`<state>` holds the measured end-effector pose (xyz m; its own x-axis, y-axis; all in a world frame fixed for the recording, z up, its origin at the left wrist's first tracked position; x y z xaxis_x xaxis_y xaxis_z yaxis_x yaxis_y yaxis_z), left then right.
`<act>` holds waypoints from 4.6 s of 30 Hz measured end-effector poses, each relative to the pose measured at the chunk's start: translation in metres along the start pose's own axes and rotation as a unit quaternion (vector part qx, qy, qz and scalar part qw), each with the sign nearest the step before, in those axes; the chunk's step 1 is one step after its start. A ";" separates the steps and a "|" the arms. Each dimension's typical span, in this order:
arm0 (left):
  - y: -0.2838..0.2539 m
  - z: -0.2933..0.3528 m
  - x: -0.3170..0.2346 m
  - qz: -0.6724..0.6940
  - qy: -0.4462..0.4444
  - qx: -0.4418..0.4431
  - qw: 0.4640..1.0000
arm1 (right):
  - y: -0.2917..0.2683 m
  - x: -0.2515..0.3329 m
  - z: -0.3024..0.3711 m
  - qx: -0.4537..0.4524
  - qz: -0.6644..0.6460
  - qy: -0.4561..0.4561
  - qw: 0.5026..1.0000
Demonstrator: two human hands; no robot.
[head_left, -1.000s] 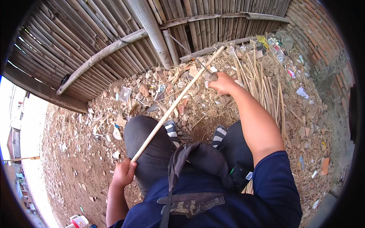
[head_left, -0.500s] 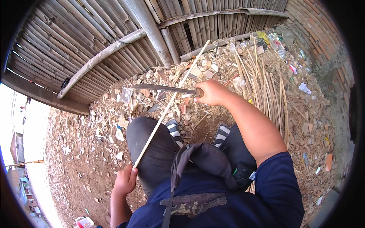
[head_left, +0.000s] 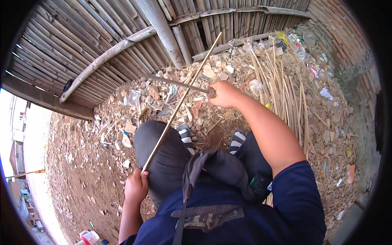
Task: The person shaves a thin bamboo strip using a knife, holding the strip with one hand and drawing the blade along its length while sitting on the ground.
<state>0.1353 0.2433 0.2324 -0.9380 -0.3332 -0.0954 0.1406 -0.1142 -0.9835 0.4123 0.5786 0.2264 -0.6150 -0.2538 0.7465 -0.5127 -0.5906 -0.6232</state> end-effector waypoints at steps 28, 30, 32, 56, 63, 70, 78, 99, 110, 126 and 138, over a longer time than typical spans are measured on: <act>-0.007 0.000 -0.003 -0.098 -0.031 0.013 0.995 | 0.015 0.003 0.005 0.044 0.015 0.055 0.997; -0.004 0.003 -0.001 -0.095 -0.023 -0.017 0.995 | 0.027 0.032 0.015 0.092 0.045 0.011 0.995; -0.004 0.002 -0.004 -0.099 -0.024 -0.035 0.994 | 0.032 0.021 0.007 0.109 0.038 0.016 0.993; -0.006 -0.003 -0.005 -0.082 -0.018 -0.024 0.996 | 0.021 -0.003 0.002 0.032 0.048 0.020 0.998; -0.006 0.000 -0.001 -0.099 -0.031 0.000 0.995 | 0.023 0.012 0.011 0.053 0.009 0.046 0.997; -0.010 -0.011 -0.008 -0.062 -0.012 0.010 0.998 | 0.029 -0.010 0.000 0.105 -0.008 0.024 0.994; -0.003 -0.008 -0.005 -0.075 -0.025 0.000 0.997 | 0.039 -0.001 -0.005 0.120 0.025 0.011 0.992; -0.004 -0.008 0.002 -0.058 -0.017 -0.015 0.998 | 0.032 0.039 0.009 0.071 0.071 -0.039 0.994; -0.011 -0.008 -0.009 -0.109 -0.034 0.008 0.993 | -0.001 -0.009 0.005 0.015 0.035 0.053 0.998; -0.004 -0.011 -0.003 -0.074 -0.017 -0.016 0.997 | -0.002 -0.006 0.006 0.015 0.033 0.037 0.999; -0.005 -0.011 -0.004 -0.042 -0.006 -0.022 0.999 | -0.009 -0.048 -0.003 0.040 -0.016 0.087 0.995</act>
<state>0.1351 0.2559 0.2362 -0.9421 -0.3351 -0.0103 0.0472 -0.1021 -0.9937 0.4444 0.5987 0.1952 -0.6969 -0.1015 0.7100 -0.4886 -0.6575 -0.5736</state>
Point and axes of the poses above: each hand's wrist, its own z-axis away from the middle knuckle, its own y-axis out of the palm, x = y × z, the point moved 8 cm from there along -z, towards the middle knuckle, and after that the axes turned 14 degrees about -z, right-handed, at the moved point
